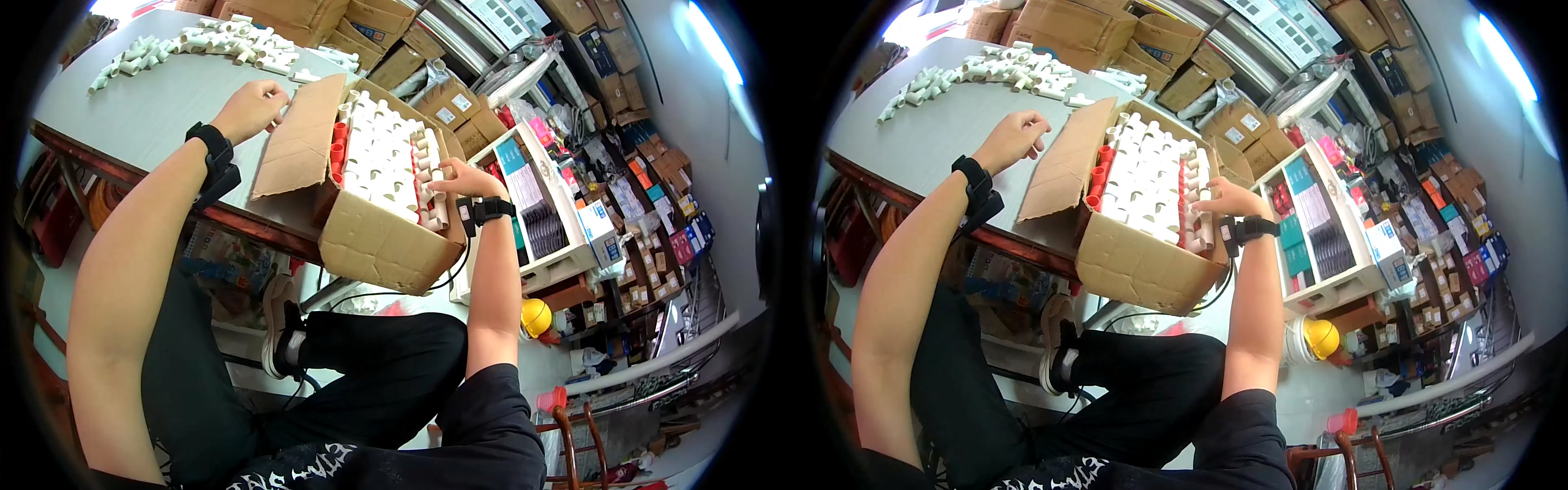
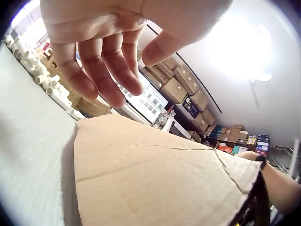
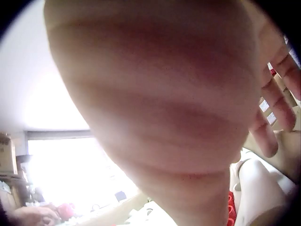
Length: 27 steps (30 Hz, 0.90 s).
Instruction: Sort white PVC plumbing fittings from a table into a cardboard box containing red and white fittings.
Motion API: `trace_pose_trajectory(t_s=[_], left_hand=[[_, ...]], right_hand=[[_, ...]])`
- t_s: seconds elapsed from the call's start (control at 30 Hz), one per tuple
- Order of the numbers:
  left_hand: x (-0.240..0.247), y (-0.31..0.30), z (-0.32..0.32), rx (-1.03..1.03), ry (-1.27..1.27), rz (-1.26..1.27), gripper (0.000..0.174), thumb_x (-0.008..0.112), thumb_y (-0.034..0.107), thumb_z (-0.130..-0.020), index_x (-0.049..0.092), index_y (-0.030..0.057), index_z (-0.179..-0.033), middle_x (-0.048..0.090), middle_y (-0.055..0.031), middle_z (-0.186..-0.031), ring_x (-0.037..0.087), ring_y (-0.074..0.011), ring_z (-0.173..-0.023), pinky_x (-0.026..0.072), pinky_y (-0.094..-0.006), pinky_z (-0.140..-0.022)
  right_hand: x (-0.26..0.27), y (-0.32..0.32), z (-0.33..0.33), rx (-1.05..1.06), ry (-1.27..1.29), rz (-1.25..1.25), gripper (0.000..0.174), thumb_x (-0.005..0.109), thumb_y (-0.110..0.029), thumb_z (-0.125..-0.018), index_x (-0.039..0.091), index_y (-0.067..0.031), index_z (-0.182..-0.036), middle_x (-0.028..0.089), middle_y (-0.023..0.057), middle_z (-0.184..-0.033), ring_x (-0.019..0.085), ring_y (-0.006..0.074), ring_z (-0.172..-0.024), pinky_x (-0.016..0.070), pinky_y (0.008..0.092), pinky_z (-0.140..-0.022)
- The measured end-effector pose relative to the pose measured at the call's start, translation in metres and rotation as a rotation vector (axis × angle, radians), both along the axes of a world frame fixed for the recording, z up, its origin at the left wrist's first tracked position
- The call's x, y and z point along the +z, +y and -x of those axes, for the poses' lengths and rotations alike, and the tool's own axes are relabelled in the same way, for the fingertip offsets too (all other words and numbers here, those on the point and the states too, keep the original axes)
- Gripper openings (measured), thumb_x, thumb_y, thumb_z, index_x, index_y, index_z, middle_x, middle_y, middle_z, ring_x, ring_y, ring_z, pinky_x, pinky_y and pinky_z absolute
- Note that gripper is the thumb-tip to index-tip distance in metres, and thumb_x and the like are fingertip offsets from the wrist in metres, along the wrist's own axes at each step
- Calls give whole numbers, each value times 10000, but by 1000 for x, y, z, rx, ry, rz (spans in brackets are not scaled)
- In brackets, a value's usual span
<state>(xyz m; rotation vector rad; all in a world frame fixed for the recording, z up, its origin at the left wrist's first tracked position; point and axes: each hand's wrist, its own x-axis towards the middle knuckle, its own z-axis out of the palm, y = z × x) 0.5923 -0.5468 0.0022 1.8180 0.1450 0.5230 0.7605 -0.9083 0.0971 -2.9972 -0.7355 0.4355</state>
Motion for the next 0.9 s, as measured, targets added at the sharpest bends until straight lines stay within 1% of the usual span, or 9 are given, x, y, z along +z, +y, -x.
trace_pose_trajectory(t_s=[0.07,0.1,0.2,0.3,0.5,0.6,0.7,0.8,0.9], left_hand=[[0,-1,-1,1,1,-4,246,503,259,-890,594,37,-945,587,-45,-700,554,-112,-570,434,-241,-531],[0,-1,-2,1,0,-4,246,503,259,-890,594,37,-944,587,-45,-700,554,-111,-570,435,-241,-533],[-2,-1,-3,-1,4,-7,247,503,260,-890,592,37,-944,587,-45,-702,553,-111,-571,437,-241,-536],[-3,0,-4,-1,7,-9,249,504,263,-890,592,37,-945,588,-45,-703,554,-111,-573,440,-241,-538],[-4,3,-6,-9,10,-13,256,509,270,-888,594,36,-949,591,-46,-706,558,-112,-573,439,-239,-533],[-3,3,-4,-4,11,-11,257,510,269,-887,595,35,-952,592,-46,-707,560,-113,-574,440,-239,-531],[-3,4,-3,-5,16,-16,257,509,267,-886,595,34,-953,594,-47,-709,562,-113,-575,439,-239,-529],[-3,4,-2,5,22,-24,254,507,263,-886,594,33,-953,593,-45,-708,563,-114,-573,436,-238,-526],[0,5,2,12,39,-30,249,506,258,-886,592,33,-950,590,-43,-706,563,-115,-571,432,-238,-522]], right_hand=[[2,9,12,10,-47,42,907,747,-493,-630,409,35,-1285,597,225,-1094,602,281,-977,465,330,-837],[-11,3,-4,59,-99,22,902,767,-449,-608,407,49,-1269,609,234,-1069,617,285,-943,474,329,-819],[-15,8,-2,75,-120,0,879,771,-396,-608,397,62,-1258,621,229,-1037,624,287,-918,482,335,-804],[-6,16,19,42,-103,-27,859,765,-368,-610,392,73,-1246,628,224,-1016,626,283,-914,486,333,-793],[-11,7,4,52,-138,4,804,753,-368,-612,427,61,-1210,637,212,-980,638,264,-865,497,325,-755],[-11,8,3,20,-141,39,774,745,-373,-618,445,50,-1192,639,208,-963,641,269,-842,498,334,-740],[-10,10,6,18,-131,23,756,739,-375,-623,452,44,-1182,640,205,-952,642,276,-834,499,337,-729],[-15,7,-2,8,-140,23,750,738,-367,-624,452,33,-1190,639,204,-952,643,276,-825,498,336,-726],[-12,10,4,-8,-167,49,742,737,-353,-627,450,26,-1196,642,198,-935,645,272,-804,501,339,-709]])
